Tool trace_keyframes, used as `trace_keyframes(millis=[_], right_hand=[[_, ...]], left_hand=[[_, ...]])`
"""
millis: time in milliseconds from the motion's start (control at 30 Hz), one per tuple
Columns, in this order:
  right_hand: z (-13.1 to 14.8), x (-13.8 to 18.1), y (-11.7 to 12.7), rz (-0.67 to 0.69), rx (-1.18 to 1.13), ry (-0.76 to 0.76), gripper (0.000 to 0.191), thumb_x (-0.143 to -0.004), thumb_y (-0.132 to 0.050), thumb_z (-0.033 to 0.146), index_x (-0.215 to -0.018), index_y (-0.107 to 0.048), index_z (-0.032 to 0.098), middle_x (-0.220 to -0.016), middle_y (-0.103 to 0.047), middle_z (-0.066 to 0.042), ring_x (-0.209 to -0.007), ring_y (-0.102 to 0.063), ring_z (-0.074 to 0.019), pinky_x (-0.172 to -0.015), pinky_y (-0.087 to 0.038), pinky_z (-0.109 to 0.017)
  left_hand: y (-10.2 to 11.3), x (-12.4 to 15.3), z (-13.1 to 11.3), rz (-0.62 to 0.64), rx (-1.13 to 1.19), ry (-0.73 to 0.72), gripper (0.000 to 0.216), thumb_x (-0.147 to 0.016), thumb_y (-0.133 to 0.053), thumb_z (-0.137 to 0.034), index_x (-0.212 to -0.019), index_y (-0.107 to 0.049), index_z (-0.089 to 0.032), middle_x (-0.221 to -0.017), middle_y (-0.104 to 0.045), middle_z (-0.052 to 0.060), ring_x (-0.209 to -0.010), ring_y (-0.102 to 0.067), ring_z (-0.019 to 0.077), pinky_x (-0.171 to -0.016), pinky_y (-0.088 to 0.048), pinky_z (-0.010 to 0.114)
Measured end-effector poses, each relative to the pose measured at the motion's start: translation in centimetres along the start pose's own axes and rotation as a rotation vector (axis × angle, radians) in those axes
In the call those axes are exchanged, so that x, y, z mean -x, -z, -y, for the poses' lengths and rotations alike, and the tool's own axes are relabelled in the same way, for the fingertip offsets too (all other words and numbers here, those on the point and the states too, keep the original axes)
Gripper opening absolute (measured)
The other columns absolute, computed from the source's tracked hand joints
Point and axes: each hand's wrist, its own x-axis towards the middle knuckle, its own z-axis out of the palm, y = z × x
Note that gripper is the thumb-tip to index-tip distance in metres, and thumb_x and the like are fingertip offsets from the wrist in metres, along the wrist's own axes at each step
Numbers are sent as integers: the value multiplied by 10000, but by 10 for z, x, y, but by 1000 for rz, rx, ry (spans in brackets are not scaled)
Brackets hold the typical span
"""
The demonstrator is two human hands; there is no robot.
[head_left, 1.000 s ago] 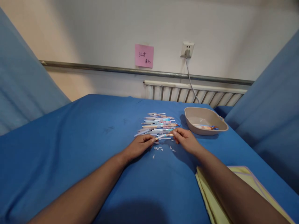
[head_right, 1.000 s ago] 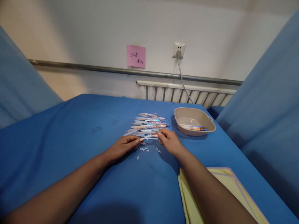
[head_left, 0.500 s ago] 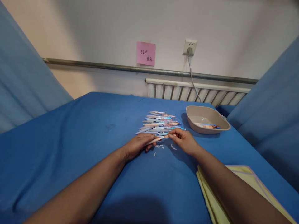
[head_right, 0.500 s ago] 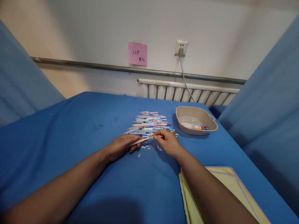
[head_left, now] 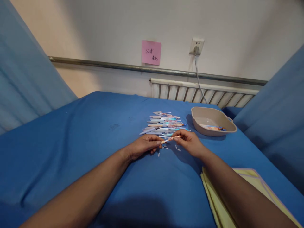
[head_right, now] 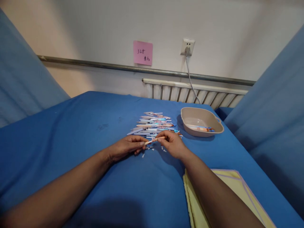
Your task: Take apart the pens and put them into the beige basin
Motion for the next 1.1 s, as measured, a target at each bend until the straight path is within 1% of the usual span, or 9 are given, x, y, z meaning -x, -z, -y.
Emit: trace_keyframes(millis=[133, 267, 367, 433, 567, 633, 767, 900, 1100], right_hand=[[-1, 1, -1, 20, 59, 32, 164, -793, -574, 321, -858, -637, 184, -678, -579, 11, -593, -484, -115, -535, -364, -226], [3, 3, -5, 34, 158, 85, 149, -796, -582, 311, -845, -647, 186, -750, -621, -9, -654, -528, -126, -588, -392, -235], [7, 2, -1, 44, 91, 66, 172, -796, -583, 338, -840, -640, 182, -744, -627, -13, -662, -538, -131, -601, -404, -240], [8, 0, 9, -26, 22, 37, 205, -793, -582, 377, -829, -626, 180, -699, -611, -2, -627, -520, -127, -594, -404, -243], [3, -6, 42, -282, -101, -2, 295, -779, -581, 473, -723, -562, 184, -568, -508, 39, -535, -451, -106, -546, -368, -231], [-2, -8, 53, -322, -179, -56, 349, -761, -591, 514, -674, -523, 183, -536, -460, 50, -481, -399, -90, -492, -324, -222], [-8, -10, 54, -247, -338, -156, 409, -734, -599, 567, -645, -471, 189, -531, -418, 60, -431, -345, -72, -434, -247, -216], [-5, -10, 42, -140, -446, -159, 391, -727, -616, 545, -655, -477, 187, -527, -412, 64, -429, -335, -67, -424, -233, -210], [-3, -11, 34, -130, -315, -81, 288, -655, -720, 398, -729, -557, 173, -594, -531, 46, -508, -422, -77, -505, -327, -208]], left_hand=[[-2, 1, -1, 27, 17, 5, 341, -774, -636, -406, -976, -643, -130, -752, -572, 18, -502, -402, 57, -466, -301, 193], [-5, 3, -4, 55, -45, 25, 358, -780, -626, -424, -979, -634, -127, -632, -506, -24, -456, -352, 50, -420, -227, 186], [-4, 2, -3, 43, -58, 26, 327, -789, -618, -412, -935, -631, -119, -617, -498, -24, -439, -332, 45, -406, -204, 188], [-1, 0, -2, 25, -35, 28, 310, -788, -616, -402, -920, -625, -122, -640, -507, -17, -436, -328, 42, -402, -206, 189], [5, -5, 0, -63, 24, 31, 321, -767, -641, -402, -937, -616, -131, -659, -500, -19, -436, -329, 41, -393, -197, 187], [7, -6, 0, -99, 50, 31, 325, -768, -643, -403, -942, -617, -130, -651, -486, -24, -435, -327, 40, -391, -184, 188], [8, -7, -1, -130, 61, 34, 315, -774, -640, -400, -928, -630, -125, -651, -474, -27, -430, -315, 34, -388, -173, 189], [8, -8, -2, -142, 61, 46, 300, -778, -639, -392, -916, -632, -126, -652, -476, -31, -420, -317, 28, -383, -179, 183], [8, -8, -2, -169, 85, 41, 298, -771, -652, -385, -910, -622, -123, -653, -477, -32, -416, -333, 28, -383, -193, 179]])
